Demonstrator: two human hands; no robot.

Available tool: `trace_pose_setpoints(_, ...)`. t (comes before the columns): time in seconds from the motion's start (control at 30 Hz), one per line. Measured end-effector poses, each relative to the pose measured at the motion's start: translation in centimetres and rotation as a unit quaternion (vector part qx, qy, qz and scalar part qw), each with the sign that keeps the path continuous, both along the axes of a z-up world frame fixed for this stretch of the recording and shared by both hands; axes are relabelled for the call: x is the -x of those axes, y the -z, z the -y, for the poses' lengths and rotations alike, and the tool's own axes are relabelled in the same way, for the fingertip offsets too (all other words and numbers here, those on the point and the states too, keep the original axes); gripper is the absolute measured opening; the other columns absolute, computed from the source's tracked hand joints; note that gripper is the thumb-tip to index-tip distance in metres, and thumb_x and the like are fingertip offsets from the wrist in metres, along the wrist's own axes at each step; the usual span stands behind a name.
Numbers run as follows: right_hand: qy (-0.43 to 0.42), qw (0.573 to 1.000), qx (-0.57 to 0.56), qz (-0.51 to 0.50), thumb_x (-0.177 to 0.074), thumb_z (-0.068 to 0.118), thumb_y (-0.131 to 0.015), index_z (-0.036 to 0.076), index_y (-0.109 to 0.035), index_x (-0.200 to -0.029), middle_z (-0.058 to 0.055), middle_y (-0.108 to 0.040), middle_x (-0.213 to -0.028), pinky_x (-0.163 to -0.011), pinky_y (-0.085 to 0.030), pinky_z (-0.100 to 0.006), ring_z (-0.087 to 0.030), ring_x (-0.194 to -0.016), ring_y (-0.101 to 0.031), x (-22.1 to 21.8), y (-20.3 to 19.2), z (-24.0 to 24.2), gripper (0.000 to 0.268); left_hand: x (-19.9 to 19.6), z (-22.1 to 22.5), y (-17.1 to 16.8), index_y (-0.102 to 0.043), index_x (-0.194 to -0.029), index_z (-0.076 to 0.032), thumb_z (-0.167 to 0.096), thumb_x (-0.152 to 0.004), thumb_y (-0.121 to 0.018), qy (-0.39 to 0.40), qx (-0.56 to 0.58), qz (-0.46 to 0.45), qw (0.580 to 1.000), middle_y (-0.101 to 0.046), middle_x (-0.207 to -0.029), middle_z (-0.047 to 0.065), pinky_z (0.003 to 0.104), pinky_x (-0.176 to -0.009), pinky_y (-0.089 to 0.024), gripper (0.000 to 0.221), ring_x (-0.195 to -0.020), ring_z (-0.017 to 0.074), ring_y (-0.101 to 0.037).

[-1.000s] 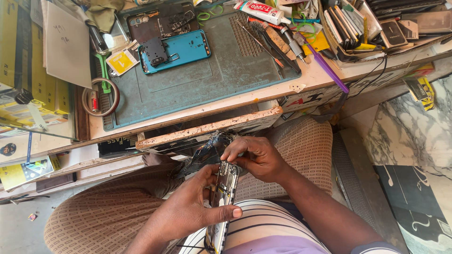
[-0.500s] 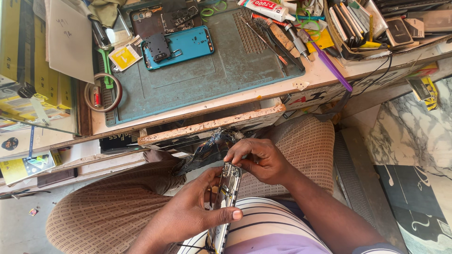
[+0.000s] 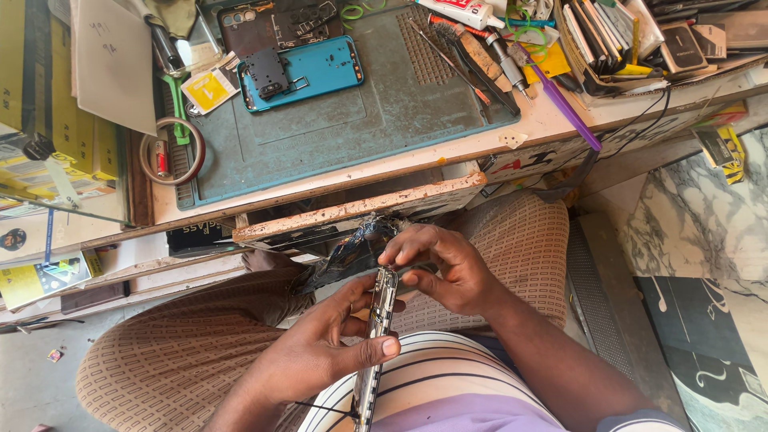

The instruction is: The person disassembles a smartphone, removes the screen assembly, and then reattaches the screen using a screwdriver and adhesive tape. The person handles the phone body, screen, and internal components throughout the process.

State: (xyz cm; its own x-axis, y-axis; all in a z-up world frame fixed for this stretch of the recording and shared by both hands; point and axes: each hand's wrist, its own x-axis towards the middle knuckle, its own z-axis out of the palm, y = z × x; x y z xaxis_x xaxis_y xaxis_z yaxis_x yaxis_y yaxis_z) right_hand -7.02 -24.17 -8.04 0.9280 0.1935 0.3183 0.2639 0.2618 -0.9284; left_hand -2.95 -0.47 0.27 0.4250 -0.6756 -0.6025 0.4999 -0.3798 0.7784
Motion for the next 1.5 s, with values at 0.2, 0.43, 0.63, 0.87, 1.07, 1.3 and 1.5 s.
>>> trace_pose_setpoints(0.2, -0.018, 0.998, -0.05, 0.023, -0.102, 0.022, -0.076, 0.011, -0.056, -0.125, -0.013, -0.056, -0.142, -0.125, -0.048, -0.042, -0.026, -0.15, -0.05, 0.3, -1.4, -0.9, 0.032, -0.2, 0.6, -0.6, -0.044, -0.146, 0.006, -0.04, -0.074, -0.086, -0.016, -0.002, 0.065, 0.998, -0.068, -0.128, 0.018, 0.033, -0.096, -0.056, 0.095, -0.116, 0.0196, -0.066)
trace_pose_setpoints(0.43, 0.029, 0.995, -0.092, -0.022, -0.102, 0.019, -0.075, 0.01, -0.046, -0.139, -0.014, -0.042, -0.159, -0.124, -0.048, -0.045, -0.026, -0.155, -0.041, -0.3, -1.0, -2.1, 0.048, -1.4, 1.7, -0.6, -0.046, -0.141, 0.005, -0.044, -0.068, -0.088, -0.046, -0.059, 0.109, 0.991, -0.068, -0.12, 0.022, 0.037, -0.091, -0.057, 0.097, -0.109, 0.0259, -0.068)
trace_pose_setpoints(0.63, 0.023, 0.994, -0.08, -0.072, -0.104, 0.025, -0.07, -0.001, -0.047, -0.144, -0.019, -0.046, -0.156, -0.119, -0.05, -0.041, -0.025, -0.141, -0.055, 2.0, -1.7, -2.6, 0.052, -4.2, 2.6, -1.5, -0.045, -0.141, 0.0, -0.044, -0.069, -0.088, -0.114, -0.106, 0.169, 0.973, -0.067, -0.123, 0.022, 0.042, -0.089, -0.057, 0.094, -0.115, 0.027, -0.068)
trace_pose_setpoints(0.87, -0.052, 0.985, -0.081, -0.142, -0.103, 0.026, -0.066, -0.004, -0.036, -0.156, -0.019, -0.043, -0.151, -0.118, -0.05, -0.044, -0.028, -0.139, -0.053, 3.8, -2.6, -2.5, 0.068, -5.8, 3.4, -1.9, -0.046, -0.136, 0.0, -0.042, -0.069, -0.085, -0.175, -0.069, 0.158, 0.969, -0.068, -0.122, 0.021, 0.041, -0.074, -0.066, 0.088, -0.104, 0.0265, -0.074)
trace_pose_setpoints(1.07, -0.075, 0.979, -0.083, -0.169, -0.094, 0.024, -0.073, -0.002, -0.021, -0.161, -0.019, -0.032, -0.159, -0.109, -0.054, -0.046, -0.031, -0.138, -0.054, 3.4, -2.1, -3.0, 0.088, -6.2, 3.3, -0.7, -0.045, -0.138, 0.0, -0.046, -0.07, -0.083, -0.19, -0.059, 0.132, 0.971, -0.067, -0.122, 0.023, 0.049, -0.079, -0.065, 0.09, -0.108, 0.0302, -0.073)
trace_pose_setpoints(1.3, -0.084, 0.976, -0.095, -0.176, -0.094, 0.024, -0.073, -0.001, -0.019, -0.164, -0.021, -0.041, -0.154, -0.107, -0.057, -0.044, -0.03, -0.132, -0.06, 3.2, -0.8, -2.9, 0.091, -6.1, 3.3, 0.0, -0.037, -0.146, 0.001, -0.05, -0.072, -0.08, -0.184, -0.106, 0.134, 0.968, -0.065, -0.119, 0.027, 0.061, -0.085, -0.059, 0.1, -0.117, 0.0356, -0.068)
trace_pose_setpoints(1.5, -0.093, 0.97, -0.11, -0.196, -0.093, 0.026, -0.074, 0.0, -0.018, -0.164, -0.022, -0.05, -0.145, -0.102, -0.057, -0.043, -0.029, -0.128, -0.061, 3.0, -0.3, -3.2, 0.094, -6.2, 3.4, 0.0, -0.038, -0.145, 0.0, -0.049, -0.071, -0.08, -0.189, -0.112, 0.121, 0.968, -0.064, -0.117, 0.028, 0.061, -0.086, -0.062, 0.099, -0.115, 0.0369, -0.07)
